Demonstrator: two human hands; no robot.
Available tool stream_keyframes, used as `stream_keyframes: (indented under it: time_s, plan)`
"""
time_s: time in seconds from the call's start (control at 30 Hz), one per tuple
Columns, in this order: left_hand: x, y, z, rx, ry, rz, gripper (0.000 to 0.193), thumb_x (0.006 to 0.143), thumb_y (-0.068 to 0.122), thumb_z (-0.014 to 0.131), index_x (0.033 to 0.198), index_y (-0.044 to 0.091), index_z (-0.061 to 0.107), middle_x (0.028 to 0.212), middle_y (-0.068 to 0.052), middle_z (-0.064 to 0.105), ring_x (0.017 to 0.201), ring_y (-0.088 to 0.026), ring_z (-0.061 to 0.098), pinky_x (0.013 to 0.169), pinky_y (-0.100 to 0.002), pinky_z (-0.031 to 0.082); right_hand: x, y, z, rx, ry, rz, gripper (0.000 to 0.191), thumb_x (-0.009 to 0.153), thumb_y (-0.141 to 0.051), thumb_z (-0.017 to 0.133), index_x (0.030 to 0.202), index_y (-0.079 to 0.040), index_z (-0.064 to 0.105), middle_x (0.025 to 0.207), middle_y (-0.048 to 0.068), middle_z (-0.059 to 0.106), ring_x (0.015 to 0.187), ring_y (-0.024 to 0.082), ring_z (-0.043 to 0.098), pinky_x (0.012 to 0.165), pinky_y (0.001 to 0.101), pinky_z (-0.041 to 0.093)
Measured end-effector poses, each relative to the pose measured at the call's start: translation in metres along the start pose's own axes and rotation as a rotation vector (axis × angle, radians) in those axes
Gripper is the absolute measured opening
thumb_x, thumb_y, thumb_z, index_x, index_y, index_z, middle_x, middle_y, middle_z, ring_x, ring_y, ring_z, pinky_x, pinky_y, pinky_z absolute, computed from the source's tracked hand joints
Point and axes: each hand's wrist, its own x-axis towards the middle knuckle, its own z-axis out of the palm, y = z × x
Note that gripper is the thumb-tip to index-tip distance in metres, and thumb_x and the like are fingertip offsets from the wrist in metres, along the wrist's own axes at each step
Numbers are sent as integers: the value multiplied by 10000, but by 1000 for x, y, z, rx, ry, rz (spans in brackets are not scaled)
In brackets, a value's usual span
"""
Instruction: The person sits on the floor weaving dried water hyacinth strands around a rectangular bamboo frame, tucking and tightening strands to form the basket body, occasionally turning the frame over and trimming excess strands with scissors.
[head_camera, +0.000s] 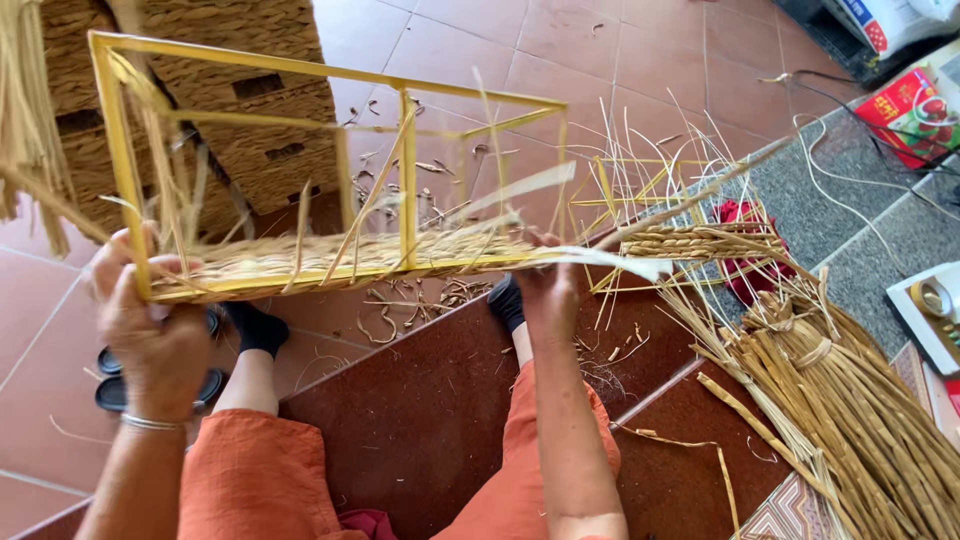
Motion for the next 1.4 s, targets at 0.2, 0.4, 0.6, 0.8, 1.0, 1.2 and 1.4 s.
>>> stream_keyframes:
  time_s: [0.2, 0.4, 0.6, 0.8, 1.0, 1.2, 1.4]
  plan:
    - [-108, -11, -27, -356, -216, -464, 571, 912, 97, 658, 1422, -24, 433, 1358, -191, 483, 1369, -264, 433, 1189, -367, 346, -83, -5, -31, -341, -18, -125, 478, 1080, -497, 399, 1227, -81, 584, 1405, 148, 600, 1358, 267, 536, 1194, 496, 395]
    - [-256, -28, -37, -380, -351, -788, 396, 1053, 209, 479, 1365, -21, 561, 1409, -143, 579, 1367, -215, 492, 1163, -330, 345, -164, -5, -101, -388, 162, 57, 508, 1068, -504, 452, 1254, -53, 595, 1327, 136, 623, 1265, 266, 559, 1124, 464, 427]
    - [-307, -16, -46, -315, -405, -943, 391, 1111, 272, 456, 1198, -29, 689, 1288, -118, 709, 1216, -203, 620, 1039, -316, 448, -184, -8, -144, -647, 392, 118, 546, 1035, -453, 496, 1372, -30, 572, 1277, 81, 627, 1207, 185, 568, 1063, 374, 460]
    - [-312, -7, -62, 17, -545, -875, 341, 1085, 280, 497, 1201, 66, 736, 1019, -149, 756, 891, -245, 720, 824, -364, 538, -191, -18, -164, -907, 343, 74, 527, 1064, -447, 494, 1318, -6, 631, 1215, 104, 668, 1157, 179, 586, 1022, 303, 453]
    - [-310, -14, -66, 177, -617, -798, 353, 1132, 269, 462, 1147, 110, 777, 1030, -142, 759, 971, -281, 700, 889, -388, 521, -192, -17, -167, -1189, 341, 104, 601, 1073, -499, 448, 1361, 0, 619, 1240, 172, 656, 1164, 234, 598, 1009, 350, 462]
    - [-305, -26, -37, -80, -544, -929, 359, 1124, 305, 463, 1165, 84, 744, 1029, -98, 775, 984, -232, 711, 911, -345, 531, -176, -37, -140, -1073, 242, 193, 634, 1042, -530, 435, 1468, -65, 512, 1438, 115, 577, 1361, 204, 491, 1133, 347, 366]
    - [-292, -42, -17, -21, -616, -891, 374, 1124, 297, 467, 1127, 85, 774, 1009, -106, 776, 975, -224, 710, 923, -344, 530, -145, -64, -116, -1496, 275, 323, 670, 972, -560, 461, 1439, -92, 576, 1292, 78, 676, 1199, 213, 639, 1059, 364, 460]
